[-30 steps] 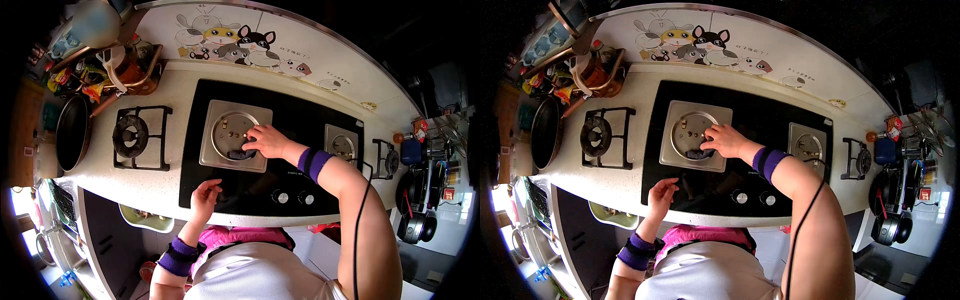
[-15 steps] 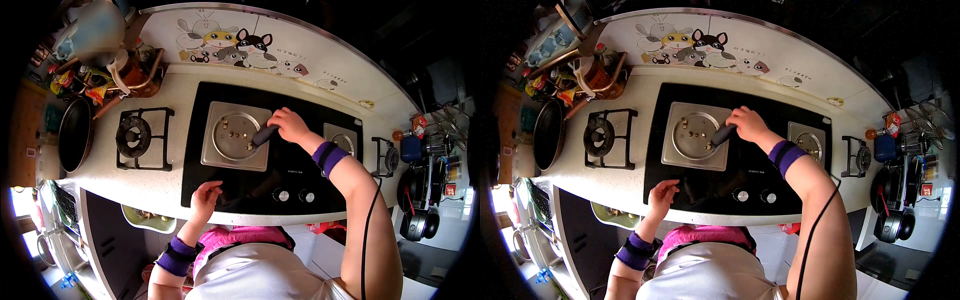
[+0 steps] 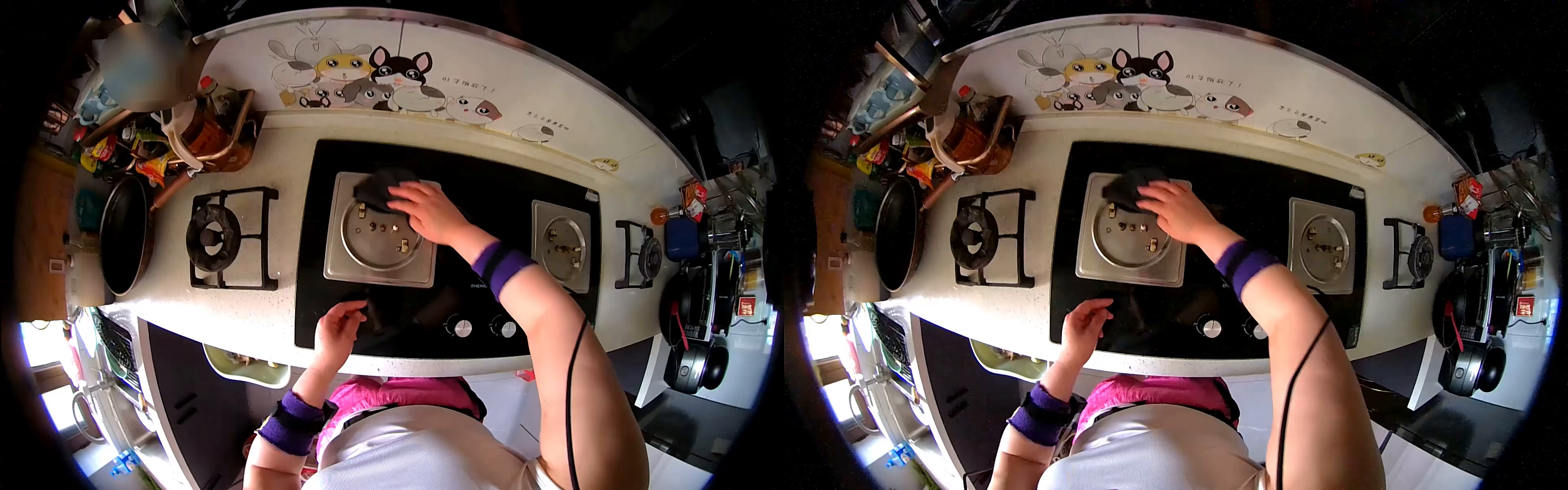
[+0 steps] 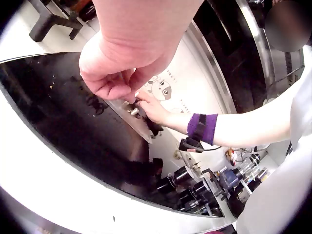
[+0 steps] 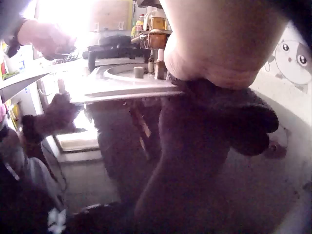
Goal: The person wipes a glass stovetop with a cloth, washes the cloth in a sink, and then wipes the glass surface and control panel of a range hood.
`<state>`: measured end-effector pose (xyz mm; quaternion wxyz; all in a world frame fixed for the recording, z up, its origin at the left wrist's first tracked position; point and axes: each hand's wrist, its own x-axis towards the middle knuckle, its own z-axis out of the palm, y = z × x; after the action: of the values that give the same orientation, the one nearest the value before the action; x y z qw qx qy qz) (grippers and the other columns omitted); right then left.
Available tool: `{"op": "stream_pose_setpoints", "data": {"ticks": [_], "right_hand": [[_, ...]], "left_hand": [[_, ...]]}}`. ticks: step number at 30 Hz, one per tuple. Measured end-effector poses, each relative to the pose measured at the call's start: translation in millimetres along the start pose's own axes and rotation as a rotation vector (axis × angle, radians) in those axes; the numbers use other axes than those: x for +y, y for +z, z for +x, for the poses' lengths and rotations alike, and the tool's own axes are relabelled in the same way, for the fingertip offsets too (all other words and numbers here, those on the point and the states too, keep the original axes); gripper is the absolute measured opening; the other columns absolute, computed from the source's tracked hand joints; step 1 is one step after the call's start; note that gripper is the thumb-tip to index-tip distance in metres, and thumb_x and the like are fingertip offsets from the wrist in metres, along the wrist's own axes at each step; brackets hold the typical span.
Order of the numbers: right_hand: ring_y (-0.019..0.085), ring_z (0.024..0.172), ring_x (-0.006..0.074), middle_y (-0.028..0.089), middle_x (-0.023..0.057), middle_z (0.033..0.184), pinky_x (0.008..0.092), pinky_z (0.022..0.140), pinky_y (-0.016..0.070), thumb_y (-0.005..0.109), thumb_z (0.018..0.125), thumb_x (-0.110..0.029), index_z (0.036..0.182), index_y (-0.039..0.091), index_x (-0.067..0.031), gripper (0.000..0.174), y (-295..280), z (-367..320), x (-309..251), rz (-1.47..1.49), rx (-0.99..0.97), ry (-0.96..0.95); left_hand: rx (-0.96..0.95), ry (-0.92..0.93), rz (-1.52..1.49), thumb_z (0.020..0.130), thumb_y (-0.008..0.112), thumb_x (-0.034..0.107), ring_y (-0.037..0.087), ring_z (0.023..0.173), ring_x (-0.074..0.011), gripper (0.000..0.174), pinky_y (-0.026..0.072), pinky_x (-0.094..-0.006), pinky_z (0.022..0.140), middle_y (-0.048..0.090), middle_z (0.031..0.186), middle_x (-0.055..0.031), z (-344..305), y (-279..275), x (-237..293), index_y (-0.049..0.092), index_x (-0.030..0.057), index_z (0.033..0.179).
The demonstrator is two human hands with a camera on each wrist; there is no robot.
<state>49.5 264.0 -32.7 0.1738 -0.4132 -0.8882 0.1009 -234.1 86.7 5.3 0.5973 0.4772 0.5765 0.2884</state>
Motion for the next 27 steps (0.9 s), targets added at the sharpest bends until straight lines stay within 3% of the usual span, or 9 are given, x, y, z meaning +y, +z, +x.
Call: {"op": "stream_pose_setpoints", "data": {"ticks": [5, 9, 10, 13, 17, 21, 22, 25, 27], "right_hand": [[0.052, 0.110, 0.0260, 0.062, -0.0005, 0.116, 0.0404, 0.098, 0.0432, 0.060, 0.075, -0.003, 0.101, 0.064, -0.0154, 0.029, -20, -65, -31, 0.167, 0.008, 0.098], [0.060, 0.093, 0.0272, 0.067, 0.0044, 0.094, 0.0362, 0.088, 0.0478, 0.053, 0.076, 0.002, 0.084, 0.066, -0.0092, 0.019, -37, -66, -33, 0.526, -0.039, 0.272], [0.062, 0.089, 0.0283, 0.067, 0.0072, 0.088, 0.0367, 0.085, 0.0494, 0.049, 0.077, 0.003, 0.083, 0.065, -0.0067, 0.019, -42, -57, -30, 0.533, 0.037, 0.310], [0.064, 0.087, 0.0293, 0.066, 0.0092, 0.090, 0.0373, 0.081, 0.0505, 0.050, 0.078, 0.002, 0.085, 0.065, -0.0059, 0.018, -56, -5, -11, 0.611, 0.208, 0.274], [0.062, 0.092, 0.0292, 0.065, 0.0081, 0.096, 0.0375, 0.082, 0.0500, 0.055, 0.078, -0.003, 0.087, 0.066, -0.0076, 0.015, -45, 89, -8, 0.546, 0.141, 0.079], [0.056, 0.109, 0.0295, 0.063, 0.0040, 0.111, 0.0420, 0.092, 0.0454, 0.062, 0.081, -0.015, 0.100, 0.067, -0.0143, 0.020, 26, 148, -8, 0.360, 0.050, -0.183], [0.053, 0.113, 0.0280, 0.059, 0.0010, 0.120, 0.0435, 0.095, 0.0422, 0.064, 0.082, -0.022, 0.103, 0.065, -0.0171, 0.022, 35, 145, -12, 0.189, 0.133, -0.241], [0.051, 0.114, 0.0261, 0.057, -0.0005, 0.122, 0.0436, 0.097, 0.0398, 0.066, 0.082, -0.025, 0.101, 0.065, -0.0181, 0.021, 43, 146, 2, 0.198, 0.093, -0.210], [0.052, 0.113, 0.0260, 0.058, 0.0006, 0.115, 0.0432, 0.095, 0.0400, 0.067, 0.083, -0.024, 0.098, 0.064, -0.0173, 0.017, 38, 140, 19, 0.181, 0.111, -0.151]], "left_hand": [[0.010, 0.008, 0.008, 0.093, 0.056, 0.007, 0.052, 0.060, -0.0050, 0.023, 0.0439, -0.0205, 0.055, 0.068, 0.082, -0.0024, 1, -4, 3, 0.066, 0.0039, 0.113], [0.009, 0.002, -0.041, 0.093, 0.055, 0.005, 0.051, 0.061, -0.0042, 0.024, 0.0435, -0.0196, 0.055, 0.067, 0.084, -0.0017, -4, -10, -8, 0.066, 0.0036, 0.114], [0.013, -0.002, -0.062, 0.093, 0.055, 0.004, 0.051, 0.061, -0.0040, 0.024, 0.0433, -0.0193, 0.055, 0.067, 0.085, -0.0015, -5, -11, -10, 0.066, 0.0034, 0.114], [0.031, -0.014, -0.093, 0.094, 0.054, 0.003, 0.051, 0.062, -0.0029, 0.024, 0.0422, -0.0178, 0.055, 0.067, 0.088, -0.0012, -7, -14, -16, 0.065, 0.0029, 0.115], [0.062, -0.021, -0.108, 0.096, 0.055, 0.006, 0.050, 0.059, -0.0022, 0.021, 0.0414, -0.0168, 0.053, 0.068, 0.086, -0.0014, -9, -13, -16, 0.065, 0.0033, 0.114], [0.101, -0.030, -0.117, 0.095, 0.055, 0.004, 0.050, 0.060, -0.0023, 0.022, 0.0417, -0.0170, 0.053, 0.068, 0.086, -0.0022, -3, -11, -17, 0.065, 0.0015, 0.114], [0.114, -0.045, -0.117, 0.094, 0.055, 0.004, 0.051, 0.061, -0.0023, 0.023, 0.0418, -0.0170, 0.054, 0.068, 0.086, -0.0023, -2, -11, -15, 0.065, 0.0012, 0.114], [0.127, -0.069, -0.139, 0.094, 0.054, 0.003, 0.053, 0.064, -0.0025, 0.023, 0.0424, -0.0170, 0.054, 0.068, 0.087, -0.0025, 3, -10, -15, 0.065, 0.0010, 0.115], [0.122, -0.084, -0.152, 0.094, 0.054, 0.003, 0.053, 0.064, -0.0025, 0.023, 0.0425, -0.0171, 0.054, 0.068, 0.087, -0.0027, 4, -9, -12, 0.065, 0.0012, 0.115]]}}
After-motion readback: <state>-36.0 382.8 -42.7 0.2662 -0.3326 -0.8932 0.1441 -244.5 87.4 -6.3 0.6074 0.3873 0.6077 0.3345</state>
